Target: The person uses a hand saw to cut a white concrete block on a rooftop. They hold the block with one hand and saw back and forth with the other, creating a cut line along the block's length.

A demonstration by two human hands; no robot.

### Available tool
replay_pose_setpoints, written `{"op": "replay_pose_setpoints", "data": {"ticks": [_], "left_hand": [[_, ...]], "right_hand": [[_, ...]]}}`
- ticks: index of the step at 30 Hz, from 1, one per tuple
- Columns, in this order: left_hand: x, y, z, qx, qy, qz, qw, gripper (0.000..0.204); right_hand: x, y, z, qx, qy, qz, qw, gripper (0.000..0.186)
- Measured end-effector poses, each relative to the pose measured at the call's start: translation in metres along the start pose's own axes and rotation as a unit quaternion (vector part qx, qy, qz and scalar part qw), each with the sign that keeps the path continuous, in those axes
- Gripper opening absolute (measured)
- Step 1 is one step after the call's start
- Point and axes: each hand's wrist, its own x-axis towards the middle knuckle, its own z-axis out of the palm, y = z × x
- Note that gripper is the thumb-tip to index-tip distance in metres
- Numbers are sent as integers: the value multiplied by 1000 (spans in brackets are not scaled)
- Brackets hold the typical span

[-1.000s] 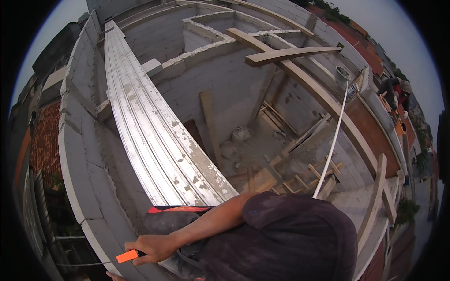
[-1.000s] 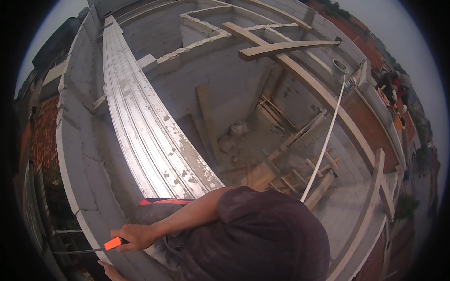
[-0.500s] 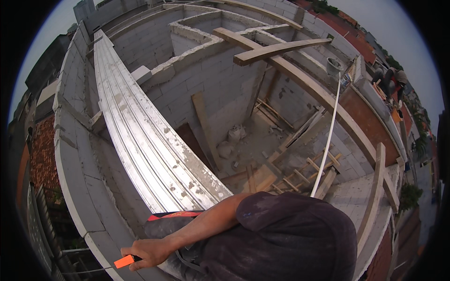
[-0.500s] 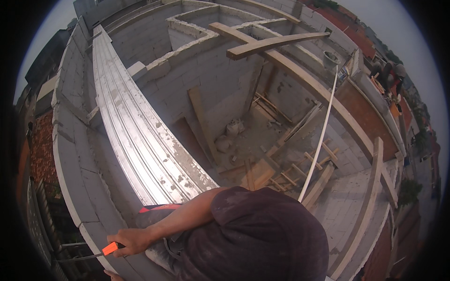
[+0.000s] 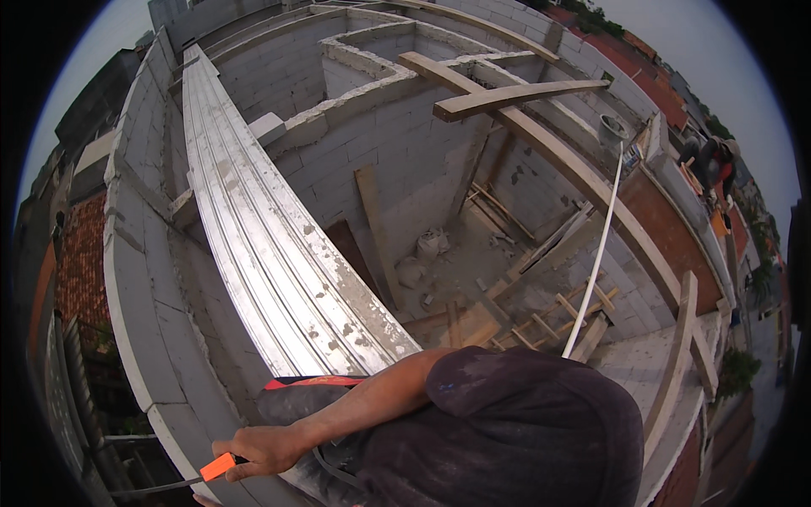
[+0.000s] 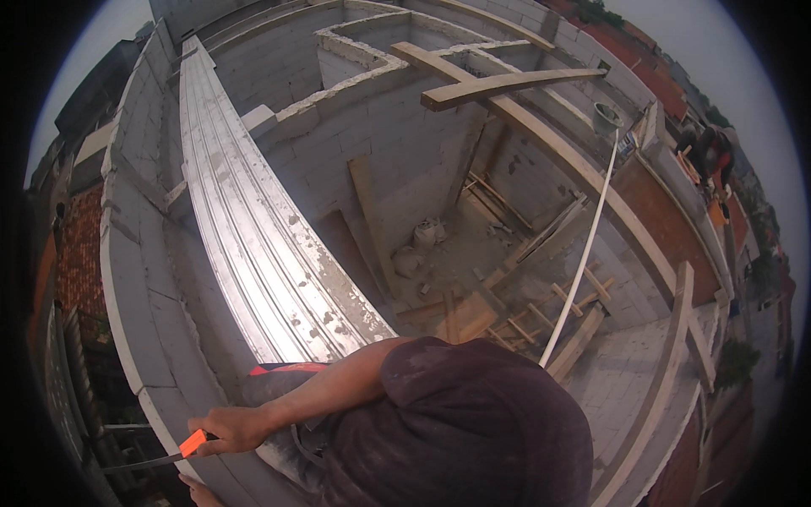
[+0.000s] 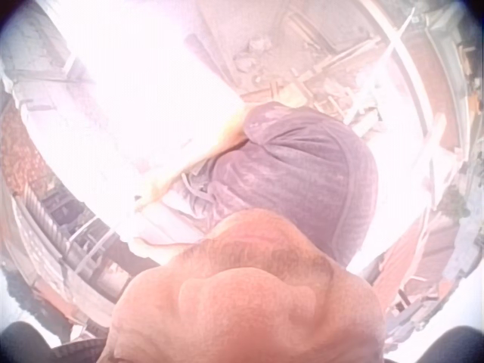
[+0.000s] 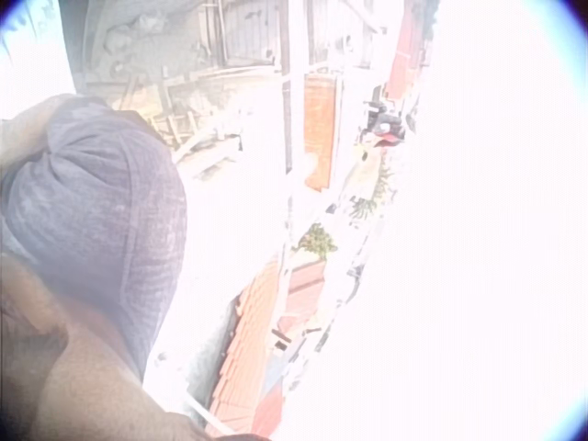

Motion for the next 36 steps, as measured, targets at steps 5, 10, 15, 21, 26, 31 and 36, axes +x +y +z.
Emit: {"op": "replay_pose_setpoints", "data": {"ticks": [5, 10, 15, 21, 26, 31, 36], "left_hand": [[7, -16, 4, 14, 18, 23, 999, 31], [13, -38, 9, 35, 41, 43, 998, 45], [-1, -26, -29, -28, -65, -66, 995, 91], [-46, 30, -60, -56, 40, -118, 991, 83], [-51, 38, -64, -87, 123, -124, 981, 61], [-71, 36, -56, -63, 139, -182, 971, 63], [-59, 52, -56, -34, 123, -177, 976, 69]], "right_hand": [[-4, 6, 2, 2, 20, -20, 1000, 71], [-12, 8, -3, -14, 12, 5, 1000, 72], [-3, 13, 2, -3, -5, 19, 1000, 70], [23, 20, -8, 11, -54, 66, 996, 44], [49, 20, -6, 42, -78, 100, 991, 41], [58, 38, 8, 13, -113, 72, 991, 40], [63, 34, 5, -47, -110, 61, 991, 34]]}}
